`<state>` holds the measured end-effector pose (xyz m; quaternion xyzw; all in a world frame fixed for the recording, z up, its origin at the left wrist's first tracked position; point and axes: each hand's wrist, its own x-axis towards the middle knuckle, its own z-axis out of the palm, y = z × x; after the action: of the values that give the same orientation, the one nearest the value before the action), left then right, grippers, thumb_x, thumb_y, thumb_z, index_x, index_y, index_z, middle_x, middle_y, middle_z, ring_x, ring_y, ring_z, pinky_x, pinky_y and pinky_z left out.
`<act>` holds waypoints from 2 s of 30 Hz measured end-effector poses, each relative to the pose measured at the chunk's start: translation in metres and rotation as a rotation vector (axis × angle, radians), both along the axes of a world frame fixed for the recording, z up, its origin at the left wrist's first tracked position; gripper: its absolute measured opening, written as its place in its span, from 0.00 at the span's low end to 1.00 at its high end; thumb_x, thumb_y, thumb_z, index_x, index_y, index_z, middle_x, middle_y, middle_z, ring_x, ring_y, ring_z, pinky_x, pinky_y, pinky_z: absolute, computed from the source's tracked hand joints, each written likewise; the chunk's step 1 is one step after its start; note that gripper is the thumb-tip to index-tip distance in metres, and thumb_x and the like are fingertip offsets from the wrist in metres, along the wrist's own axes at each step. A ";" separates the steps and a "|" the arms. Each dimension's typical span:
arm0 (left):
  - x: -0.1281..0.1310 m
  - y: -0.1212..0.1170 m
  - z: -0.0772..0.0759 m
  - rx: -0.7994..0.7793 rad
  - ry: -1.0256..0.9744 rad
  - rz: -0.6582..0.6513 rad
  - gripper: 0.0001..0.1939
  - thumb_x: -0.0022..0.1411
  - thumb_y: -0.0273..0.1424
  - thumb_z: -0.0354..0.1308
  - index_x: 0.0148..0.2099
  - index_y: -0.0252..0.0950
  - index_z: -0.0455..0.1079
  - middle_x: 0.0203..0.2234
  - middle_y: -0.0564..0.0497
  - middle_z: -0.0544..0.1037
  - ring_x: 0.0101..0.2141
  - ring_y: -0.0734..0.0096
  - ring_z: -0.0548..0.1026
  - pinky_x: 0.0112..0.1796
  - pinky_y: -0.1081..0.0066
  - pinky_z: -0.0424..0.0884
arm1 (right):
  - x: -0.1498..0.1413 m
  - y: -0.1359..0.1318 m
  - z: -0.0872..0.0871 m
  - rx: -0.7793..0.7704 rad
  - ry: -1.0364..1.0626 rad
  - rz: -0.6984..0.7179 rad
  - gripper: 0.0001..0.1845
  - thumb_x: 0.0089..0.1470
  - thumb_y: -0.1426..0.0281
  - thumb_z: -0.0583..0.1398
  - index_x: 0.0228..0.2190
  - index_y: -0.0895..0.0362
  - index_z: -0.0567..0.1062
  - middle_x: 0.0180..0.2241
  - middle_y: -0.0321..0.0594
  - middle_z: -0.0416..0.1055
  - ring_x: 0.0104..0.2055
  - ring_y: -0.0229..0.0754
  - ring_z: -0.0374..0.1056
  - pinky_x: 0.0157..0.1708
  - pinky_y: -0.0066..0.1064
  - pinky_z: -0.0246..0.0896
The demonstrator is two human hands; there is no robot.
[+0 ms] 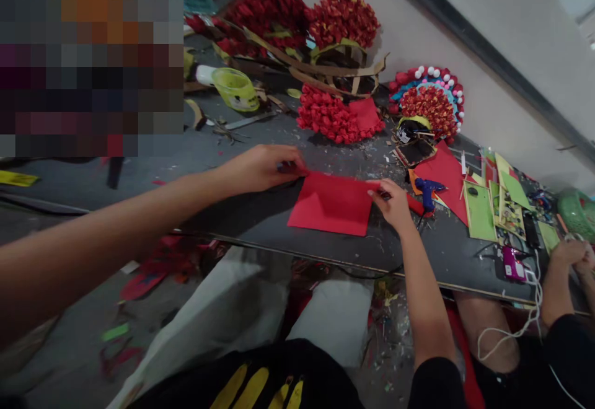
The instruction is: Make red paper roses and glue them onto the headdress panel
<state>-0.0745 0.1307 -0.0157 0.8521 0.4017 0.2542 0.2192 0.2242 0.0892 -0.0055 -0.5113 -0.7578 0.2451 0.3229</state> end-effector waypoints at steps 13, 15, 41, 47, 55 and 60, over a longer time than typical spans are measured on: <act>-0.004 -0.010 -0.007 0.271 0.329 -0.150 0.20 0.64 0.33 0.41 0.49 0.34 0.72 0.46 0.43 0.75 0.44 0.60 0.73 0.47 0.61 0.68 | -0.001 -0.023 -0.009 0.305 -0.805 0.254 0.26 0.57 0.80 0.49 0.53 0.48 0.69 0.37 0.42 0.68 0.36 0.38 0.63 0.33 0.26 0.59; -0.006 -0.014 -0.006 0.248 0.340 -0.154 0.22 0.65 0.38 0.43 0.52 0.32 0.70 0.49 0.41 0.73 0.47 0.57 0.72 0.49 0.59 0.67 | -0.002 -0.025 -0.010 0.333 -0.858 0.251 0.26 0.57 0.79 0.49 0.53 0.47 0.69 0.37 0.42 0.68 0.36 0.38 0.63 0.33 0.27 0.59; -0.017 -0.027 -0.018 0.171 0.328 -0.190 0.25 0.66 0.41 0.46 0.60 0.33 0.63 0.58 0.41 0.64 0.55 0.55 0.66 0.55 0.56 0.62 | -0.004 -0.027 -0.010 0.395 -0.888 0.263 0.23 0.60 0.78 0.48 0.51 0.49 0.71 0.35 0.41 0.68 0.34 0.37 0.62 0.33 0.26 0.56; -0.018 -0.027 -0.018 0.157 0.336 -0.186 0.25 0.66 0.40 0.46 0.60 0.36 0.62 0.59 0.43 0.63 0.56 0.57 0.65 0.55 0.57 0.61 | -0.005 -0.027 -0.007 0.347 -0.901 0.271 0.23 0.61 0.76 0.47 0.52 0.48 0.70 0.36 0.42 0.69 0.35 0.38 0.63 0.34 0.28 0.55; -0.018 -0.028 -0.017 0.130 0.329 -0.181 0.25 0.66 0.41 0.46 0.61 0.36 0.62 0.59 0.42 0.63 0.56 0.56 0.65 0.55 0.56 0.61 | -0.005 -0.027 -0.007 0.300 -0.939 0.289 0.22 0.63 0.74 0.45 0.54 0.47 0.67 0.38 0.42 0.69 0.37 0.39 0.63 0.35 0.28 0.55; -0.019 -0.030 -0.016 0.122 0.347 -0.179 0.25 0.67 0.42 0.45 0.61 0.37 0.62 0.59 0.42 0.63 0.56 0.55 0.65 0.55 0.56 0.61 | -0.004 -0.027 -0.009 0.335 -0.957 0.292 0.22 0.63 0.73 0.46 0.54 0.47 0.66 0.37 0.41 0.68 0.36 0.38 0.62 0.35 0.27 0.54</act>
<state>-0.0934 0.1011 -0.0313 0.9271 0.3400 0.1066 0.1165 0.2206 0.0625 -0.0146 -0.3966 -0.9125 -0.0980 -0.0192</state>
